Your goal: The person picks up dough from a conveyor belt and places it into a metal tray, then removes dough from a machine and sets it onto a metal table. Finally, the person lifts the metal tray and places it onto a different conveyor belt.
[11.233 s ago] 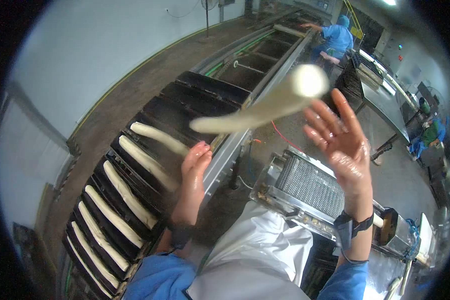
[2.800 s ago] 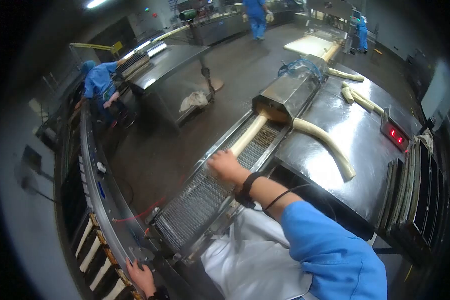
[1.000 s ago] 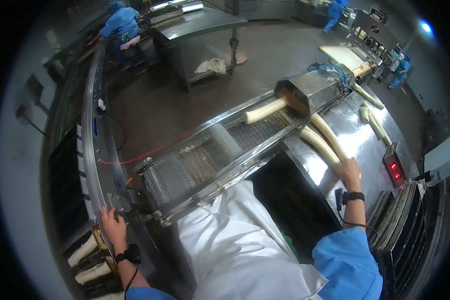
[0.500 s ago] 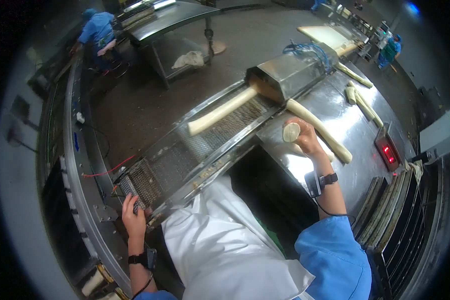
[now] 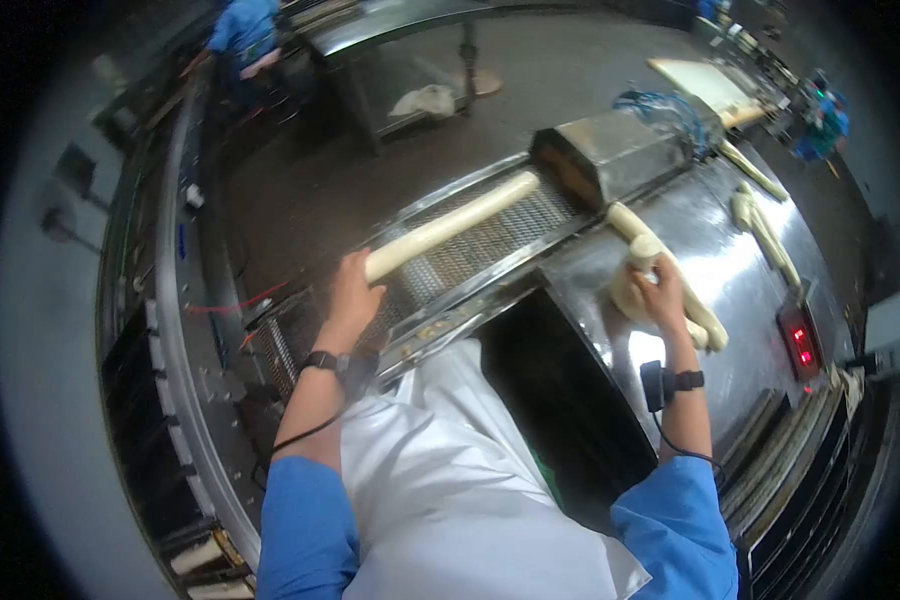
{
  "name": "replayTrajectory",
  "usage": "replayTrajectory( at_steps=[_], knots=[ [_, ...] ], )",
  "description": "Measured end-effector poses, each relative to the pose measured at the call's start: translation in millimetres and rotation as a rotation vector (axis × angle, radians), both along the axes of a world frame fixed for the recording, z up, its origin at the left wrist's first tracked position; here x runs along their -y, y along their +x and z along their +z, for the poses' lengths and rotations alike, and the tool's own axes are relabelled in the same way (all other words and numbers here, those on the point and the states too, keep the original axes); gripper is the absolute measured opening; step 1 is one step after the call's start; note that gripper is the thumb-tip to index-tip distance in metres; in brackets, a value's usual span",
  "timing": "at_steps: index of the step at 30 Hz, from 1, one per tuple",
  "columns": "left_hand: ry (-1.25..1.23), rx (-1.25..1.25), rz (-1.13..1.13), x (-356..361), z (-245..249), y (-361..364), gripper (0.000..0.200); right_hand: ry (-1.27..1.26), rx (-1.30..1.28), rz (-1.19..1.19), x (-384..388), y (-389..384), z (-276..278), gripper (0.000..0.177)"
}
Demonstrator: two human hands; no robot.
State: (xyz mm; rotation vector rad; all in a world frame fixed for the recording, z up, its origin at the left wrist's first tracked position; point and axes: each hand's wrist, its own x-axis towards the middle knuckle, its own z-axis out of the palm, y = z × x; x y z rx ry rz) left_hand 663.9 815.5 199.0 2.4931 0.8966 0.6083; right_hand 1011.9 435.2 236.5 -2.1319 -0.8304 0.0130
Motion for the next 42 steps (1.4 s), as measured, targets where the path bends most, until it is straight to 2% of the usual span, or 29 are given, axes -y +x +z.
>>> replayTrajectory(
  at_steps=[1, 2, 3, 4, 5, 9, 11, 12, 13, 15, 16, 18, 20, 21, 23, 25, 26, 27, 28, 29, 32, 33, 35, 36, 37, 38, 39, 41, 42],
  knots=[
    [-0.017, -0.036, 0.01, -1, 1, -5, 0.063, -0.158, 0.326, -0.105, 4, -1, 6, 0.046],
    [-0.034, -0.072, 0.016, -5, 3, -12, 0.062, -0.324, 0.436, -0.22, 12, -3, 12, 0.064],
    [-0.032, -0.084, 0.046, -10, 2, -20, 0.062, -0.5, 0.287, -0.278, 15, -12, 30, 0.081],
    [-0.092, -0.097, 0.074, -17, -1, -28, 0.058, -0.695, 0.203, -0.395, 32, 12, 9, 0.089],
    [-0.153, -0.105, 0.1, -20, -2, -34, 0.054, -0.842, 0.115, -0.471, 28, -8, 37, 0.091],
    [-0.138, 0.079, 0.207, 4, 13, -43, 0.045, -0.801, 0.084, -0.352, 60, -2, 24, 0.079],
    [-0.239, 0.379, 0.215, 16, 19, -38, 0.038, -0.791, 0.147, -0.339, 65, -15, 11, 0.074],
    [-0.441, 0.537, 0.218, 25, 26, -33, 0.034, -0.778, 0.212, -0.337, 67, -21, 6, 0.069],
    [-0.441, 0.538, 0.223, 26, 25, -31, 0.034, -0.779, 0.213, -0.333, 69, -25, -5, 0.069],
    [-0.254, 0.521, 0.151, 28, 31, -25, 0.033, -0.6, 0.637, -0.289, 62, -38, -14, 0.061],
    [-0.281, 0.554, 0.117, 36, 36, -20, 0.032, -0.379, 0.576, -0.22, 48, -50, -13, 0.057],
    [-0.388, 0.617, -0.016, 52, 44, -7, 0.033, -0.226, 0.473, 0.006, 5, -93, -3, 0.06],
    [-0.579, 0.659, -0.207, 80, 66, 5, 0.035, 0.093, -0.245, 0.228, -58, -146, 16, 0.07],
    [-0.659, 0.647, -0.269, 101, 88, 8, 0.037, 0.145, -0.326, 0.365, -85, -167, 22, 0.073],
    [-0.721, 0.681, -0.454, 127, 108, 8, 0.041, 0.199, -0.127, 0.514, -131, -201, 46, 0.062],
    [-0.74, 0.602, -0.545, 140, 131, -5, 0.042, 0.272, -0.031, 0.547, -160, -203, 39, 0.043],
    [-0.743, 0.603, -0.549, 141, 139, -13, 0.042, 0.311, -0.255, 0.496, -161, -208, 56, 0.031],
    [-0.855, 0.73, -0.5, 138, 146, -23, 0.043, 0.319, -0.325, 0.477, -165, -198, 55, 0.03],
    [-0.966, 0.858, -0.445, 132, 150, -37, 0.044, 0.413, -0.551, 0.455, -162, -184, 59, 0.025],
    [-0.884, 0.753, -0.295, 119, 150, -64, 0.048, 0.499, -0.834, 0.322, -157, -170, 71, 0.024],
    [-0.588, 0.67, 0.273, 83, 147, -153, 0.037, 0.611, -0.734, 0.252, -129, -88, 99, 0.023],
    [-0.458, 0.717, 0.34, 70, 133, -195, 0.039, 0.586, -0.624, 0.342, -109, -51, 104, 0.024],
    [-0.227, 0.713, 0.714, 52, 95, -300, 0.037, 0.634, -0.445, 0.324, -69, 23, 122, 0.043],
    [-0.165, 0.622, 0.879, 58, 94, -347, 0.035, 0.71, -0.469, 0.263, -46, 72, 133, 0.047],
    [-0.035, 0.593, 0.883, 61, 72, -414, 0.035, 0.814, -0.435, 0.098, -25, 105, 147, 0.045],
    [0.01, 0.597, 0.976, 76, 62, -460, 0.035, 0.808, -0.305, 0.122, -8, 126, 164, 0.041],
    [0.053, 0.453, 1.073, 99, 62, -497, 0.035, 0.812, -0.23, 0.064, -10, 100, 195, 0.038],
    [0.171, -0.03, 1.29, 148, 62, -552, 0.037, 0.823, -0.177, -0.185, 11, 158, 203, 0.039],
    [0.18, -0.226, 1.407, 168, 49, -579, 0.048, 0.907, -0.055, -0.317, 1, 161, 200, 0.04]
  ],
)
